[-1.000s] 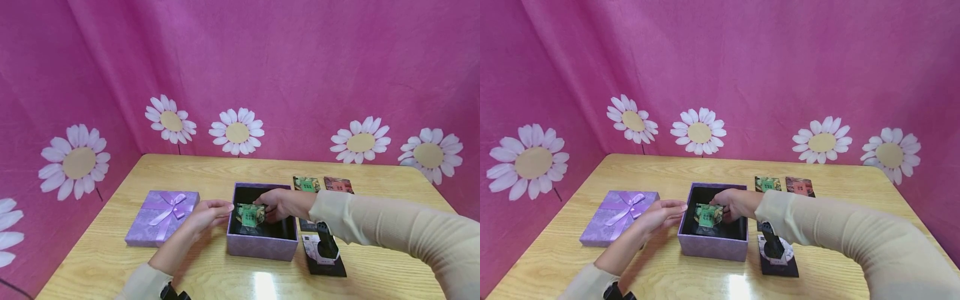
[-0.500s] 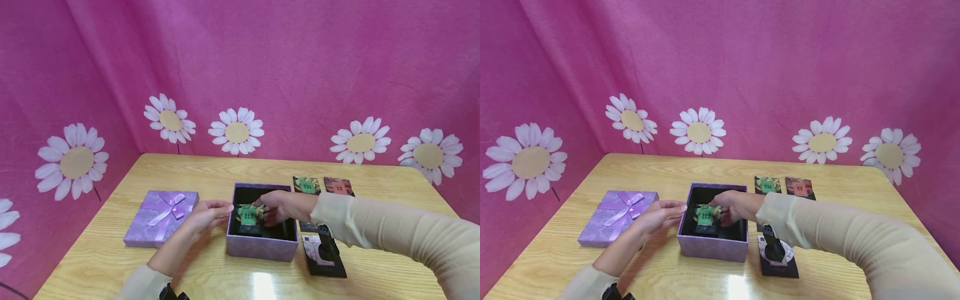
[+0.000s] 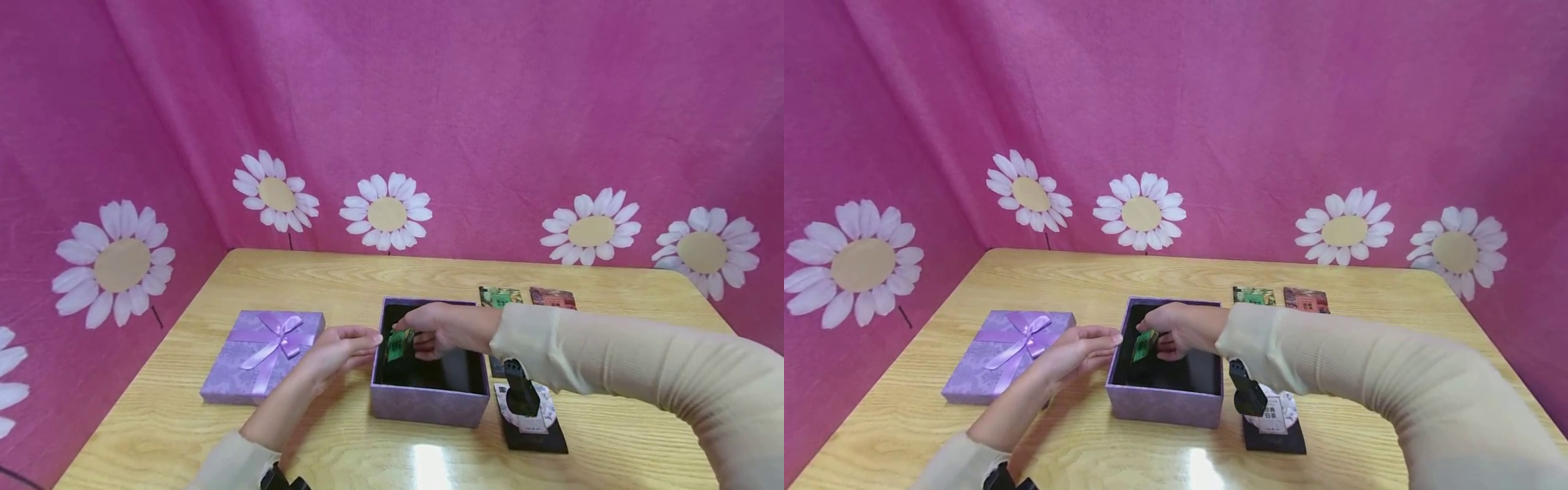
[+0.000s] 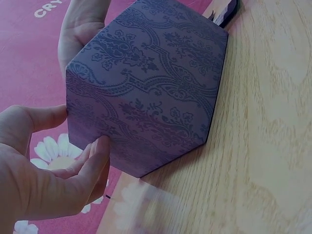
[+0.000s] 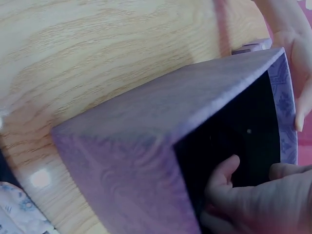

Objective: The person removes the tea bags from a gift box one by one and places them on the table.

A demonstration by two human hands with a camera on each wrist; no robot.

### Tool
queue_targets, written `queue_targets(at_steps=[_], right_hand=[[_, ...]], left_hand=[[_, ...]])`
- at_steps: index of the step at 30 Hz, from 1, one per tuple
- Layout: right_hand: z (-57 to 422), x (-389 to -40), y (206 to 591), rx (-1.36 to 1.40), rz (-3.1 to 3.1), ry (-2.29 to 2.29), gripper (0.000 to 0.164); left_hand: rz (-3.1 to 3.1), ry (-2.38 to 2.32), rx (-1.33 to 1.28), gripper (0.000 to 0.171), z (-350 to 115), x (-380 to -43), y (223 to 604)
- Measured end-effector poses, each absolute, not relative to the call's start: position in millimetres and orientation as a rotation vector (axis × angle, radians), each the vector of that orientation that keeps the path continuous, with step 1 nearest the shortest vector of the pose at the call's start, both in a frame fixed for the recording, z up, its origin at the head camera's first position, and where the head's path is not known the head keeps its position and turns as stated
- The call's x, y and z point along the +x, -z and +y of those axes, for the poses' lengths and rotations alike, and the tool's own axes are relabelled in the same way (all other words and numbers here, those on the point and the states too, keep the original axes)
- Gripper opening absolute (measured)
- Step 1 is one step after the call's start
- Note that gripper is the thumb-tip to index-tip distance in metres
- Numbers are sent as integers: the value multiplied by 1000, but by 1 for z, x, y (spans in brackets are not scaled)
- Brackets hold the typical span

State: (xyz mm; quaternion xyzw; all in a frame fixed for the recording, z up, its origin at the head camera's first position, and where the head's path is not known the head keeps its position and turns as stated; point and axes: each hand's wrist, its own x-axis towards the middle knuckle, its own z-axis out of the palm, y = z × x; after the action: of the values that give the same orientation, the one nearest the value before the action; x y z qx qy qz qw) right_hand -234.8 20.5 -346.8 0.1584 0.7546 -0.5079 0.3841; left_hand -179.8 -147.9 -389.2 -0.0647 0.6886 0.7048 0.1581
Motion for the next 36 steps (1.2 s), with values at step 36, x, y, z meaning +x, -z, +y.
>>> queue_targets(at_steps=[36], right_hand=[[36,-200,340,28,2024,1330,8]], left_hand=[[1951,-2046,-137,36,-147,-178,387]])
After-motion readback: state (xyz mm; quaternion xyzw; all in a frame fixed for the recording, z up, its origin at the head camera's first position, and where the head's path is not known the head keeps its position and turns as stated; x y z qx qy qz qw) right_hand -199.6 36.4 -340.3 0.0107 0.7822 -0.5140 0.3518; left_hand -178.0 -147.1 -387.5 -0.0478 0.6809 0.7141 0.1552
